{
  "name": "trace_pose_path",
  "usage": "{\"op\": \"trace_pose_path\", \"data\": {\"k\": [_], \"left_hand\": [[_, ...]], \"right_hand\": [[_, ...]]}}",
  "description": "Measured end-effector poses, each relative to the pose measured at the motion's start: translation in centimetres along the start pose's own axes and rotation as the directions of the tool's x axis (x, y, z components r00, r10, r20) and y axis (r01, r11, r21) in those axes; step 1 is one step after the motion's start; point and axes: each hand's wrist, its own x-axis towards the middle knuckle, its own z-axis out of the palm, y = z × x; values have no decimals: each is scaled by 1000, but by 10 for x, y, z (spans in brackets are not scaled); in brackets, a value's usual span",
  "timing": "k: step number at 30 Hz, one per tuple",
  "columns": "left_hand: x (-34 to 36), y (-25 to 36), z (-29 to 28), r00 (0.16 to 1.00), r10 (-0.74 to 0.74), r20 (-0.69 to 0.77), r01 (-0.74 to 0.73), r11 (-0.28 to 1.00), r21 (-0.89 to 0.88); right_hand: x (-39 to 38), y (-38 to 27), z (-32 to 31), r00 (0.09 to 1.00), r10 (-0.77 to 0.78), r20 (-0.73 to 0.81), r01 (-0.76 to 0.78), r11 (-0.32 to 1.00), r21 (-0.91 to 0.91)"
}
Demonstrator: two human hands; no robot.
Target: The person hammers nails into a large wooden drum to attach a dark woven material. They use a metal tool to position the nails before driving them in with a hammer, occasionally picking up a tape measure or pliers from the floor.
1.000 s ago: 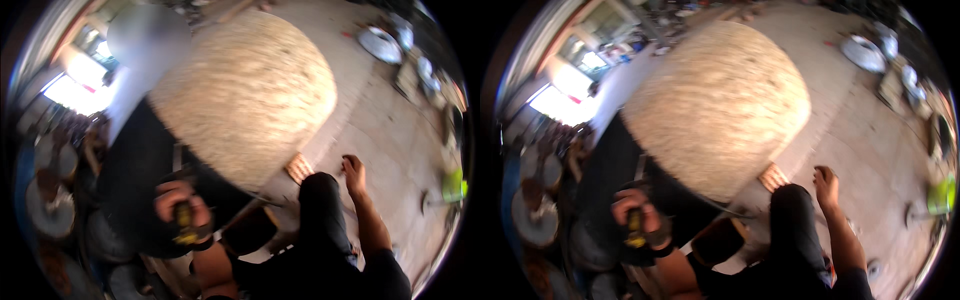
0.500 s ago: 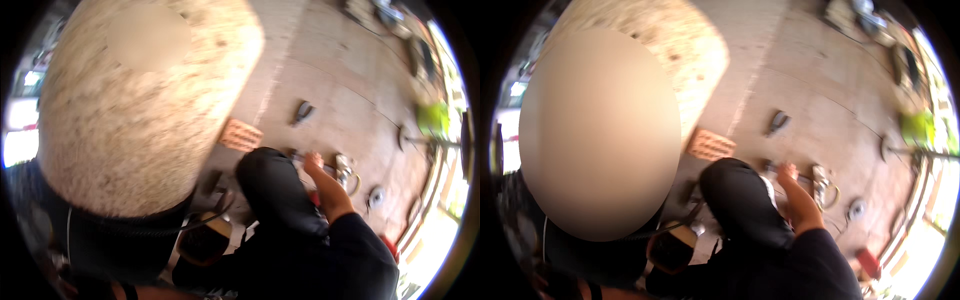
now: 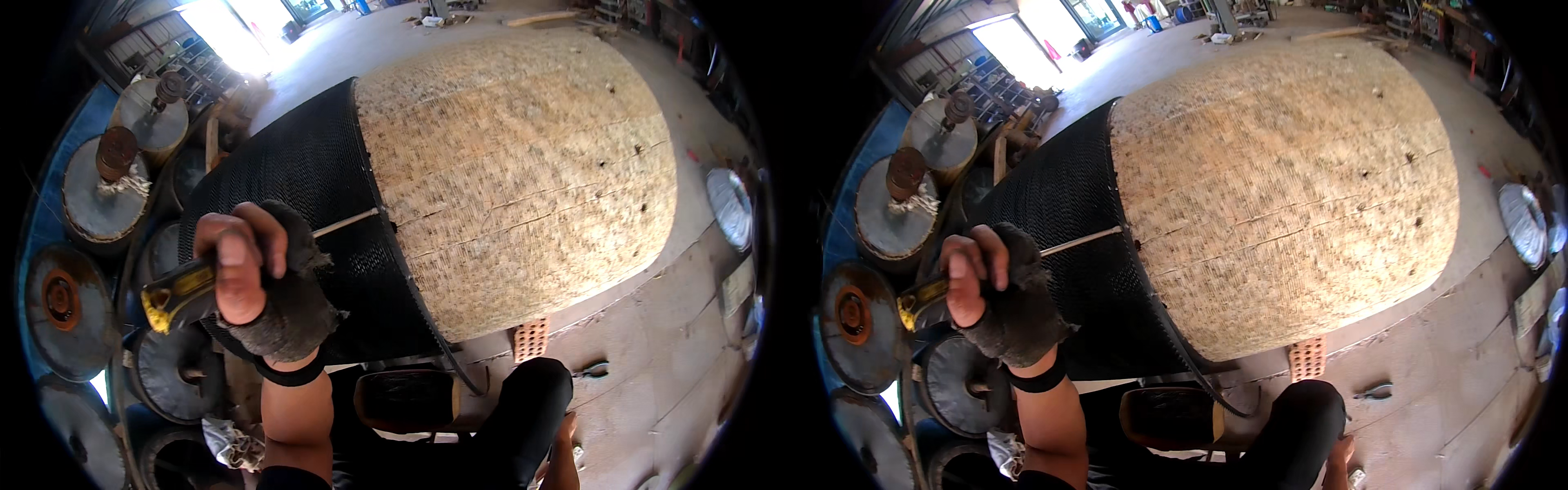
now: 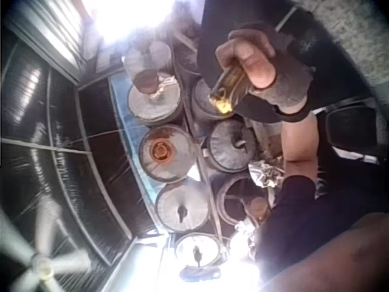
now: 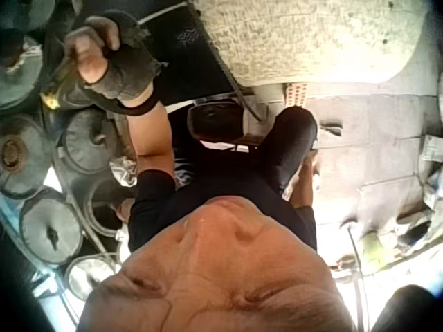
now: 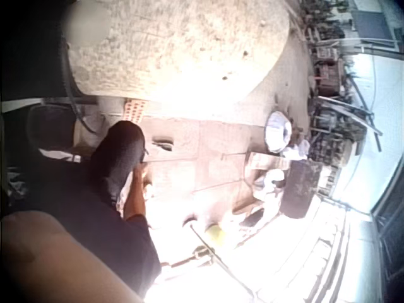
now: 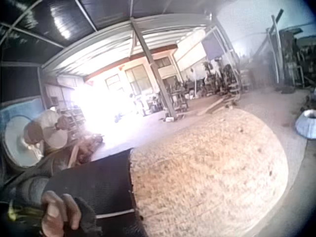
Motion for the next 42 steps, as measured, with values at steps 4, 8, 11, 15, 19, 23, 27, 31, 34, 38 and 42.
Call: {"op": "trace_pose_path", "data": {"k": [4,8,11,15,19,23,27,31,34,38,42], "left_hand": [[5,-4,8,999,-22,-45,20,999,-39],[4,-7,15,989,-32,-144,23,998,-63],[6,-21,9,988,37,-150,-51,994,-95],[11,-43,-7,991,-17,-130,-24,952,-304],[17,-29,0,970,19,-243,91,897,432],[24,-29,-3,981,26,-191,96,791,604],[22,-33,-4,973,50,-225,98,793,601],[19,-27,-1,962,6,-273,107,913,394],[20,-32,-4,965,-45,-258,62,997,56],[16,-32,-9,972,-13,-235,82,955,285],[13,-30,-8,991,-41,-126,29,995,-97]], "right_hand": [[-13,-86,-148,927,-256,-275,342,878,334],[-113,-203,-290,609,-488,-625,782,499,374],[-161,-250,-299,585,-536,-608,809,441,390],[-207,-314,-298,522,-734,-435,806,258,532],[-232,-369,-297,310,-831,-462,916,131,379],[-243,-397,-295,235,-857,-458,947,95,308],[-235,-412,-284,175,-856,-487,967,57,247],[-242,-418,-281,163,-844,-510,980,78,183],[-234,-420,-273,168,-873,-458,985,128,117],[-245,-416,-275,192,-841,-506,978,124,165],[-237,-419,-266,226,-861,-456,974,199,107]]}}
